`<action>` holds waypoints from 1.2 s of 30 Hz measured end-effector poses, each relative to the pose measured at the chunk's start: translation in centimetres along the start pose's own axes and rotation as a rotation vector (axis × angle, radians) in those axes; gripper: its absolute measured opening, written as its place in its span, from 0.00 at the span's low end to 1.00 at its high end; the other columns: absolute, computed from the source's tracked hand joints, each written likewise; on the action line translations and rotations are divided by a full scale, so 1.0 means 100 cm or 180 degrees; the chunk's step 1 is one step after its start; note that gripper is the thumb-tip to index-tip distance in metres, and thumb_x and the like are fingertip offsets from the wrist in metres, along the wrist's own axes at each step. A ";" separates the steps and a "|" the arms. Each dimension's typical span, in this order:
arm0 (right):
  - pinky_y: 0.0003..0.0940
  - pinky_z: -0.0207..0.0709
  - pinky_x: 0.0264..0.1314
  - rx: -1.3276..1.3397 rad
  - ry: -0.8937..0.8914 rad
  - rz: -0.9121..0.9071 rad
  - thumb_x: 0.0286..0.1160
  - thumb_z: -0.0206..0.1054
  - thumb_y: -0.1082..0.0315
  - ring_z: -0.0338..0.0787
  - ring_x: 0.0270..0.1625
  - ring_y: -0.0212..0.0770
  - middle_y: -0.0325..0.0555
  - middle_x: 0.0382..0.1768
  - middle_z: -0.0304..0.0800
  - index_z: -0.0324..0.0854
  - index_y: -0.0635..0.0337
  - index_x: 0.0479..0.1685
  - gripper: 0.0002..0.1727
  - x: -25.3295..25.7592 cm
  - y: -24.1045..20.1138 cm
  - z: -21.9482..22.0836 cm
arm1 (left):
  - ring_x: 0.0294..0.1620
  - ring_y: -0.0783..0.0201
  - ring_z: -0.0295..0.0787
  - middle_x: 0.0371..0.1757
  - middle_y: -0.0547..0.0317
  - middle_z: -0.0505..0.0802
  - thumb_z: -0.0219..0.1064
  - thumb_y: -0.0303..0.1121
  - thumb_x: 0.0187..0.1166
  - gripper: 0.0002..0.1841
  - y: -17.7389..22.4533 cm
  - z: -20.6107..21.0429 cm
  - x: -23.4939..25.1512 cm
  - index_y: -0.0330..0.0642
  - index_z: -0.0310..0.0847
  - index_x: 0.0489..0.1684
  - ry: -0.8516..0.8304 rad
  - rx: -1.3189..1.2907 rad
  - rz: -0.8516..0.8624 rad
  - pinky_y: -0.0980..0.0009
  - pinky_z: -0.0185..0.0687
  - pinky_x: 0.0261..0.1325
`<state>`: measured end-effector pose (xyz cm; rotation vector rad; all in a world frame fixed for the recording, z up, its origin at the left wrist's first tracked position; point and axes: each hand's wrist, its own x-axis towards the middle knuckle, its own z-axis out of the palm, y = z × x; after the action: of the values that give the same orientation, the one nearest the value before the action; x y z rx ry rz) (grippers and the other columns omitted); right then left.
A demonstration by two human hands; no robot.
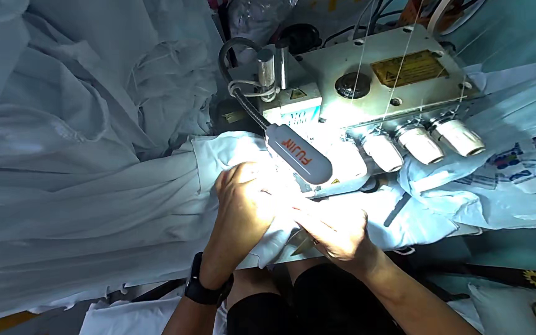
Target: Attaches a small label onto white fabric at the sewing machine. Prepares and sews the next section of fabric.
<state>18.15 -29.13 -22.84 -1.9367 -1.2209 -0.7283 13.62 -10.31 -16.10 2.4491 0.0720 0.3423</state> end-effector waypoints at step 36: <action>0.33 0.66 0.25 -0.0534 -0.0115 0.0169 0.76 0.61 0.72 0.81 0.24 0.41 0.47 0.41 0.98 0.94 0.56 0.37 0.13 0.003 -0.012 -0.005 | 0.65 0.61 0.88 0.50 0.59 0.96 0.72 0.33 0.70 0.05 -0.003 0.014 -0.003 0.47 0.94 0.33 0.0611 0.0396 0.0324 0.45 0.66 0.76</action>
<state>17.09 -29.05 -21.99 -2.1191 -1.1567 -0.7931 13.69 -10.97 -17.42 2.5413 0.0520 0.6349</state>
